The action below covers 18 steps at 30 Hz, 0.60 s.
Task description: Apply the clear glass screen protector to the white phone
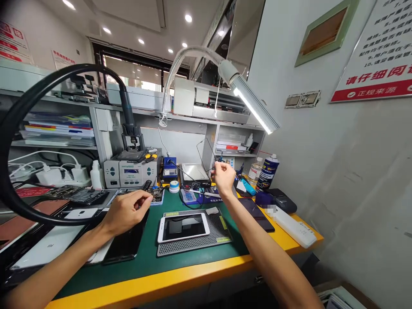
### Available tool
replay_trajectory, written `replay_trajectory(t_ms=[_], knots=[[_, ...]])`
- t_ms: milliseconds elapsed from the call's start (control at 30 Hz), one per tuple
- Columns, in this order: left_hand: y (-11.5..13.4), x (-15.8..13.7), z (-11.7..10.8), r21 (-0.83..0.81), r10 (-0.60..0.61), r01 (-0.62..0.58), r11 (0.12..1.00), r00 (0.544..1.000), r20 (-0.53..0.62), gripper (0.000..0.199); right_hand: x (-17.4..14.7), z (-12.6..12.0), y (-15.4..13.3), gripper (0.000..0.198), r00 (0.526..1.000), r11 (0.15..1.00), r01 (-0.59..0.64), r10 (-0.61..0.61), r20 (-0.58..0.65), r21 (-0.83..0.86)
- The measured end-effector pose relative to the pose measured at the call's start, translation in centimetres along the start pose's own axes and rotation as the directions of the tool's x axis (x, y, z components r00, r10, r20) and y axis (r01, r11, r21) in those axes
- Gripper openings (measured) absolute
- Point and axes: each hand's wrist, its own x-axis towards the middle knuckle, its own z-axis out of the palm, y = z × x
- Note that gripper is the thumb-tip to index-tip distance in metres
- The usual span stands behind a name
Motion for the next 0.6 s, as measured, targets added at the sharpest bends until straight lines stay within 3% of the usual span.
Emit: replay_trajectory(t_ms=[200,300,467,600], knots=[[0.1,0.0,-0.1,-0.071,-0.093,0.095,0.993,0.995,0.026,0.024,-0.7,-0.6,-2.0,0.039,0.997,0.972,0.077,-0.071,-0.037,0.224],[0.4,0.1,-0.2,-0.127,-0.153,0.157,0.979,0.987,0.039,0.026,-1.1,-1.0,-2.6,0.04,0.997,0.951,0.07,-0.079,0.015,0.301],[1.2,0.3,-0.6,-0.253,-0.264,0.284,0.925,0.958,0.108,0.037,-3.7,-0.3,-2.9,0.038,0.959,0.914,-0.079,-0.04,0.28,0.399],[1.4,0.4,-0.9,-0.537,-0.379,0.482,0.693,0.876,0.297,0.048,-6.7,0.9,-2.8,0.036,0.852,0.888,-0.222,-0.023,0.522,0.402]])
